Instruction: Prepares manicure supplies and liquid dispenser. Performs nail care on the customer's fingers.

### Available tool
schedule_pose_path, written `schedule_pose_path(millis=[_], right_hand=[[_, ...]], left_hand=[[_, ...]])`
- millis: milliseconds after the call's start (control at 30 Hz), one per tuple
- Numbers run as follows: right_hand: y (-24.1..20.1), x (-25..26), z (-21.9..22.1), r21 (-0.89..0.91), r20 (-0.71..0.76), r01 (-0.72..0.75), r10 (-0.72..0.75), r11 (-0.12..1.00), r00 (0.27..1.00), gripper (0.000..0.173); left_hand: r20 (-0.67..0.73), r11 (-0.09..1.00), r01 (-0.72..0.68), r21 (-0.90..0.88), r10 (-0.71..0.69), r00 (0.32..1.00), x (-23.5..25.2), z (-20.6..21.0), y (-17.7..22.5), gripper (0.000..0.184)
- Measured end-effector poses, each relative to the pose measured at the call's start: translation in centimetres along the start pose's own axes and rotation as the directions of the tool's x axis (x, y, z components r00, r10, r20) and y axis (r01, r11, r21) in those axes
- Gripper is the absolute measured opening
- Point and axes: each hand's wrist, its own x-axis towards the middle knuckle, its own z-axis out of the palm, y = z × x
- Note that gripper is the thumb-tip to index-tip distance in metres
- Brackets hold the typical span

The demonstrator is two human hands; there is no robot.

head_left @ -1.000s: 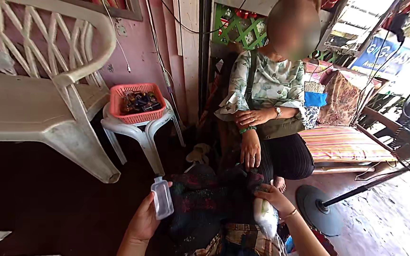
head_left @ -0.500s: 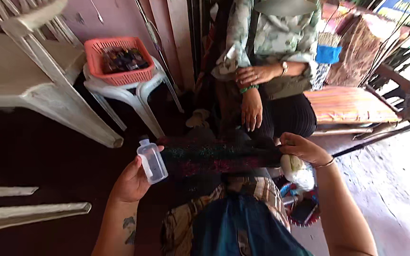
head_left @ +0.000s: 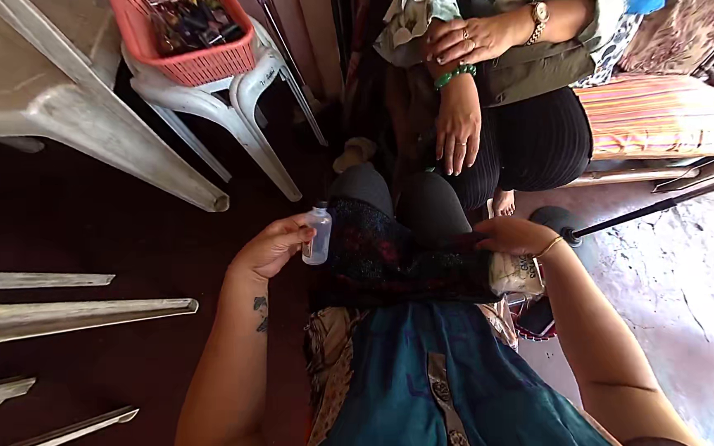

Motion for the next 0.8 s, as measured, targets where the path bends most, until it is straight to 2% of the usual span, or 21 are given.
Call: schedule_pose_path(millis=[67,133,167,200,267,333,433,500,567,633,667,733,800], right_hand=[[0.6,-0.5,-2.0,0.048,-0.277,-0.123,0.131,0.991,0.952,0.022],[0.4,-1.5,-3.1,0.099,-0.488,-0.273,0.286,0.957,0.824,0.037],[0.1,-2.2,-3.3,0.123,-0.559,-0.284,0.303,0.951,0.772,0.044],[-0.1,-2.9,-3.3,0.136,-0.634,-0.220,0.255,0.966,0.730,0.046],[-1.1,-3.8,-3.3,0.178,-0.719,-0.010,0.137,0.984,0.682,0.038],[-2.6,-3.8,-2.7,0.244,-0.759,0.195,0.063,0.950,0.648,0.028],[-4.7,-2.1,-1.5,0.324,-0.794,0.376,0.034,0.868,0.607,0.026],[-5.6,-0.7,-0.8,0.329,-0.783,0.414,0.000,0.849,0.622,0.025],[-6.1,0.4,-0.1,0.306,-0.760,0.410,-0.039,0.859,0.649,0.023],[-6.7,0.9,1.0,0.285,-0.747,0.410,-0.067,0.867,0.661,0.024],[-7.0,1.0,1.6,0.295,-0.738,0.441,-0.091,0.848,0.669,0.028],[-7.0,0.7,2.2,0.367,-0.720,0.541,-0.136,0.757,0.680,0.042],[-6.3,-0.2,1.7,0.432,-0.759,0.615,-0.102,0.659,0.643,0.046]], left_hand=[[-0.067,0.987,-0.156,-0.028,0.154,0.986,0.0,-0.6,0.9,0.034],[-0.098,0.952,-0.304,0.027,0.305,0.947,0.0,-0.9,1.8,0.046],[-0.106,0.928,-0.366,0.061,0.371,0.923,0.0,-0.9,2.3,0.052],[-0.129,0.910,-0.409,0.071,0.415,0.901,0.0,-0.7,2.8,0.054],[-0.149,0.904,-0.424,0.052,0.427,0.892,-0.3,0.6,3.8,0.046],[-0.108,0.939,-0.337,0.067,0.343,0.933,-0.7,3.6,4.2,0.040],[0.158,0.954,-0.191,0.231,0.156,0.975,0.3,9.9,3.6,0.036],[0.252,0.884,-0.169,0.435,0.060,0.966,1.3,13.0,2.7,0.059],[0.213,0.832,-0.245,0.498,0.156,0.965,2.1,15.0,2.2,0.089],[0.179,0.838,-0.340,0.427,0.290,0.940,2.8,16.8,2.2,0.109],[0.190,0.874,-0.335,0.353,0.284,0.940,3.0,17.7,2.5,0.113],[0.229,0.946,-0.268,0.184,0.224,0.947,3.4,18.9,3.1,0.110],[0.211,0.945,-0.308,0.110,0.281,0.936,4.0,19.1,3.0,0.106]])
